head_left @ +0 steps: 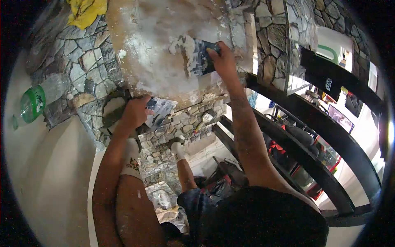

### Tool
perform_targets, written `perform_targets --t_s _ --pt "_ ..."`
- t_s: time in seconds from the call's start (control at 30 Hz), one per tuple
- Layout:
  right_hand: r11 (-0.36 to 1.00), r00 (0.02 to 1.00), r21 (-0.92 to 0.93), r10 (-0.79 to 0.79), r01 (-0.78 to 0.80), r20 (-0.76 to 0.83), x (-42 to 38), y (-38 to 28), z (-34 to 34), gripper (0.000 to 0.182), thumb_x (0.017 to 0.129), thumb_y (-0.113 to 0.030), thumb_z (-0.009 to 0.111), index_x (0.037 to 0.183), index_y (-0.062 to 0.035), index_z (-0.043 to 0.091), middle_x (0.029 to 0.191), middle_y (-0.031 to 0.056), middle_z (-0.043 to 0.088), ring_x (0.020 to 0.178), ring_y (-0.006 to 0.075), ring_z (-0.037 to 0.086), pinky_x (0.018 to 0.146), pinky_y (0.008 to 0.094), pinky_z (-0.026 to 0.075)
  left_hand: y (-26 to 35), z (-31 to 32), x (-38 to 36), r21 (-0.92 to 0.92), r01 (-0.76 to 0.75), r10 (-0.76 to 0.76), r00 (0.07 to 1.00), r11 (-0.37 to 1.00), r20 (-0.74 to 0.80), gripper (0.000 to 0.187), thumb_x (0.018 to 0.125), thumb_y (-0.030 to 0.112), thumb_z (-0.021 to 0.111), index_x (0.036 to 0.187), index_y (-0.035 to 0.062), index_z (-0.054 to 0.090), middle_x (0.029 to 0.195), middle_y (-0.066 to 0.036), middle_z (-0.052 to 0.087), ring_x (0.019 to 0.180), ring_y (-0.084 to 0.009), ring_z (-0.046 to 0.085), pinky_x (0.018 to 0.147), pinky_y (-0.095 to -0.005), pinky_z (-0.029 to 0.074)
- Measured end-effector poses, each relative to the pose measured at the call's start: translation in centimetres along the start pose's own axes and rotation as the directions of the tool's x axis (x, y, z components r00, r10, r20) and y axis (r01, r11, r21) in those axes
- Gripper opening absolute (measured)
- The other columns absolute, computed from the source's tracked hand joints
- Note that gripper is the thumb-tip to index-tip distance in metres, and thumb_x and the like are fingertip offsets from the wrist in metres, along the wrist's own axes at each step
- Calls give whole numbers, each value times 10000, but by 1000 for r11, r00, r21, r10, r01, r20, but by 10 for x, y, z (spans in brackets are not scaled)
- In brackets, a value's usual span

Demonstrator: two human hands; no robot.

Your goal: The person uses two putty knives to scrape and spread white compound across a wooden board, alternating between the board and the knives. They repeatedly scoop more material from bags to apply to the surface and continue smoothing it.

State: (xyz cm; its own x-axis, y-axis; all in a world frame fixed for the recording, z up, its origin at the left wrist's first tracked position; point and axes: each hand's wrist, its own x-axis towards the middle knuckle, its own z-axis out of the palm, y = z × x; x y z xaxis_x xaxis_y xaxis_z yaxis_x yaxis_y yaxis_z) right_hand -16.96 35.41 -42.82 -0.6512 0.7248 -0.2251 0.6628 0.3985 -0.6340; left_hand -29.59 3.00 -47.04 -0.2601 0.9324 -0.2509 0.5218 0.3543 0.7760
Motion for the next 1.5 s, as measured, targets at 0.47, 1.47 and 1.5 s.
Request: perform_targets --t_s 0.47,1.47,1.5 --pt "919 1000 394 26 -22 -5 -60 135 -49 195 868 -183 649 930 -17 569 822 26 593 745 114 534 685 275 455 11 -1 -5 120 53 -52 999 991 -9 530 694 160 771 1142 -29 561 947 -241 636 884 -397 612 767 -425 483" --pt "997 992 58 -49 56 -117 -56 115 -15 225 847 -180 645 1039 -69 604 910 128 664 818 250 642 731 379 504 3 -3 2 129 -27 25 1000 991 15 519 666 156 782 1103 -21 565 948 -215 636 871 -406 595 751 -455 470" --pt "1000 997 -14 -8 7 -81 -54 117 -19 225 850 -163 639 1054 -73 604 927 120 668 833 246 642 736 375 503 0 1 1 119 -52 54 998 992 -15 511 665 154 782 1097 -20 570 938 -216 637 865 -407 596 745 -456 469"
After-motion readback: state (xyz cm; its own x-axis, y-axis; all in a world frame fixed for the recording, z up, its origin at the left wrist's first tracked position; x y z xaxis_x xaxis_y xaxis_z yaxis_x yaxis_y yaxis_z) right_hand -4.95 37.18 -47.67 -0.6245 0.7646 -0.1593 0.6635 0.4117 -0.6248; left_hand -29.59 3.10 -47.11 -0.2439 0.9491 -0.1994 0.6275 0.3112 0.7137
